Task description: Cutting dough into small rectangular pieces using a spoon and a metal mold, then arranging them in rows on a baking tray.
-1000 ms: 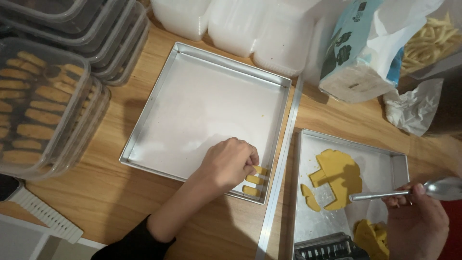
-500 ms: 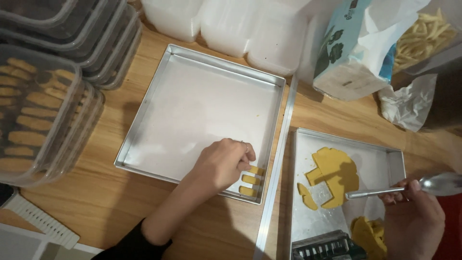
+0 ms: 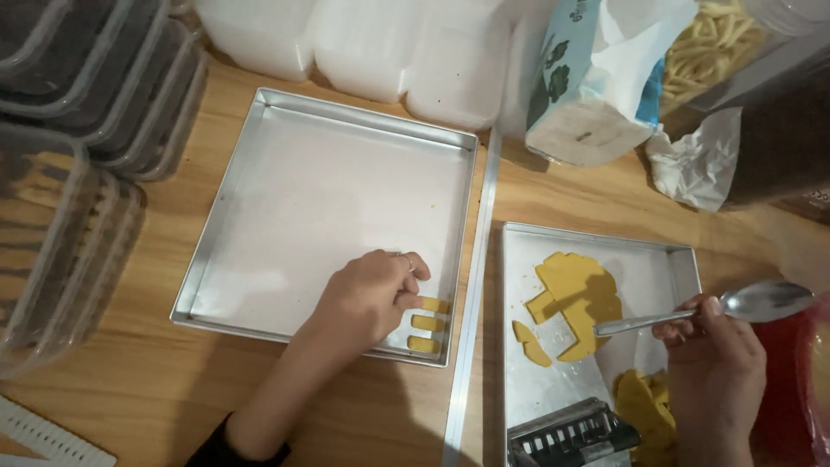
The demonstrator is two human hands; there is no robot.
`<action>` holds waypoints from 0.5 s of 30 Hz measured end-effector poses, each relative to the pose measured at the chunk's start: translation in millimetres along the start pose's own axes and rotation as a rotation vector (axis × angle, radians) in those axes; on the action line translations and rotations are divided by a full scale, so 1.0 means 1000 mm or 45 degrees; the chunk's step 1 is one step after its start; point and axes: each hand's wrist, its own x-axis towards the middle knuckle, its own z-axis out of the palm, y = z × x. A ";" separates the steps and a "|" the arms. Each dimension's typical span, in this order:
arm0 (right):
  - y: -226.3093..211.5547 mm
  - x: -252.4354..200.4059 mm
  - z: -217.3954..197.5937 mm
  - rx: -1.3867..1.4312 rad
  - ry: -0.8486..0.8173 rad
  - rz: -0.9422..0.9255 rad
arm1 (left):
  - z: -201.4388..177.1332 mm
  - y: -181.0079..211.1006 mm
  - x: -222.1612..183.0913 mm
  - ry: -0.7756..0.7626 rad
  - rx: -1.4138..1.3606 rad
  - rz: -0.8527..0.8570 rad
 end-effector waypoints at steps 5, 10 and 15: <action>0.001 0.001 -0.001 -0.038 0.025 0.011 | 0.002 -0.002 0.003 0.036 -0.009 0.029; -0.003 -0.001 0.006 -0.046 0.017 0.001 | 0.002 -0.002 0.001 0.083 0.044 0.115; -0.006 -0.001 0.012 -0.121 0.075 0.046 | 0.001 0.000 -0.005 0.149 0.020 0.130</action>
